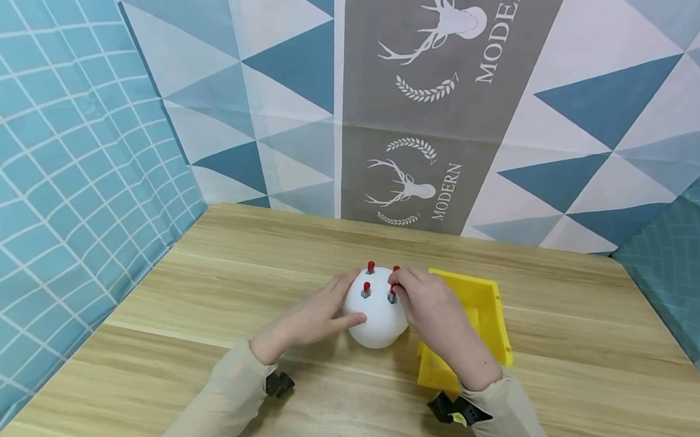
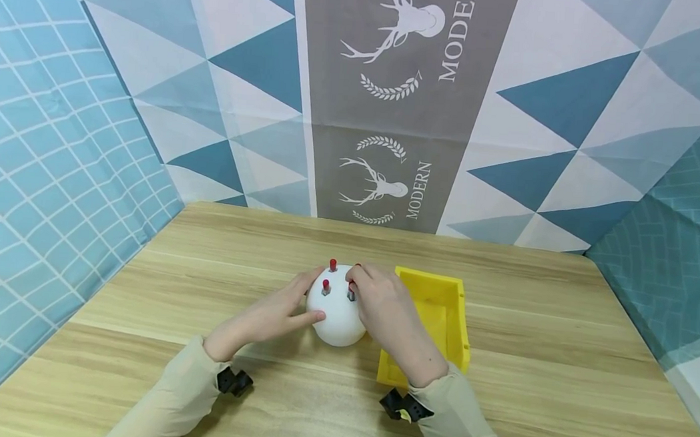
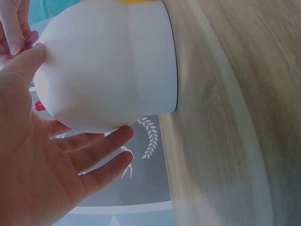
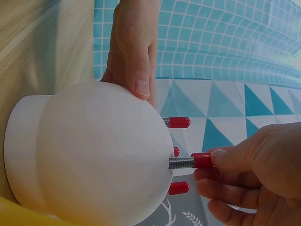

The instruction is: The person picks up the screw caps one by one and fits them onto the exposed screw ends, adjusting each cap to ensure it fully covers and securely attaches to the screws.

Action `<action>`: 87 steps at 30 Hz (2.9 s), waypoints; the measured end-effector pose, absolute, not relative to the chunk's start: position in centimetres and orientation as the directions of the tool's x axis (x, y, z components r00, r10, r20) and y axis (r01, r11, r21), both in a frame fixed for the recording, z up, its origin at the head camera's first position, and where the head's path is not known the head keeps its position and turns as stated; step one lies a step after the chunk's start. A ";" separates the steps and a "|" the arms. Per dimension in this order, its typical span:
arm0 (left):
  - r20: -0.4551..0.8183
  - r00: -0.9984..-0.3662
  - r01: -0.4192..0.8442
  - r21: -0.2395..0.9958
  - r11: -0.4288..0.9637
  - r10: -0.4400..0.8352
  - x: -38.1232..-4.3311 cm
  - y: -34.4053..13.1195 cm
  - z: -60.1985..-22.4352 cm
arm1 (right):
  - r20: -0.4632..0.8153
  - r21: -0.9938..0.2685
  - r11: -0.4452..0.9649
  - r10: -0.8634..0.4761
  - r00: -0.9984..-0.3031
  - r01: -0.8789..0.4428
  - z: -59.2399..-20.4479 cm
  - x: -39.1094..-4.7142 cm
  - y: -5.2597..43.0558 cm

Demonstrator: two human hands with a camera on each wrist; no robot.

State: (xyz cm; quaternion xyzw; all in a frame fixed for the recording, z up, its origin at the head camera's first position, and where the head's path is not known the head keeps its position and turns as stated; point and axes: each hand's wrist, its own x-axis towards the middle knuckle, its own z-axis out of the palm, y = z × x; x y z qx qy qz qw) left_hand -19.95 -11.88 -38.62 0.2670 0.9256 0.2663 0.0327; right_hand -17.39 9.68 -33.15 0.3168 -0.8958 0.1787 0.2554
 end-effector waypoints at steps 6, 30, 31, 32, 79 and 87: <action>0.087 -0.853 0.483 0.506 0.715 0.515 -19.9 -11.9 -38.5 | 0.566 -0.150 0.738 -0.481 -0.669 -0.658 -33.2 -17.3 9.7; 0.081 -0.855 0.477 0.509 0.716 0.513 -20.0 -11.9 -38.6 | 0.539 -0.138 0.743 -0.499 -0.679 -0.655 -33.3 -17.4 9.6; 0.081 -0.854 0.478 0.510 0.715 0.514 -20.1 -11.9 -38.7 | 0.534 -0.142 0.745 -0.496 -0.684 -0.651 -33.3 -17.3 9.5; 0.082 -0.854 0.479 0.509 0.715 0.514 -20.1 -11.9 -38.7 | 0.529 -0.146 0.749 -0.493 -0.690 -0.647 -33.3 -17.3 9.5; 0.172 -0.861 0.493 0.515 0.702 0.478 -20.7 -13.4 -37.4 | 0.392 -0.116 0.831 -0.465 -0.794 -0.544 -34.1 -17.8 11.9; 0.353 -0.824 0.564 0.455 0.689 0.443 -20.5 -13.6 -37.4 | 0.393 -0.097 0.860 -0.430 -0.813 -0.501 -35.0 -17.6 13.2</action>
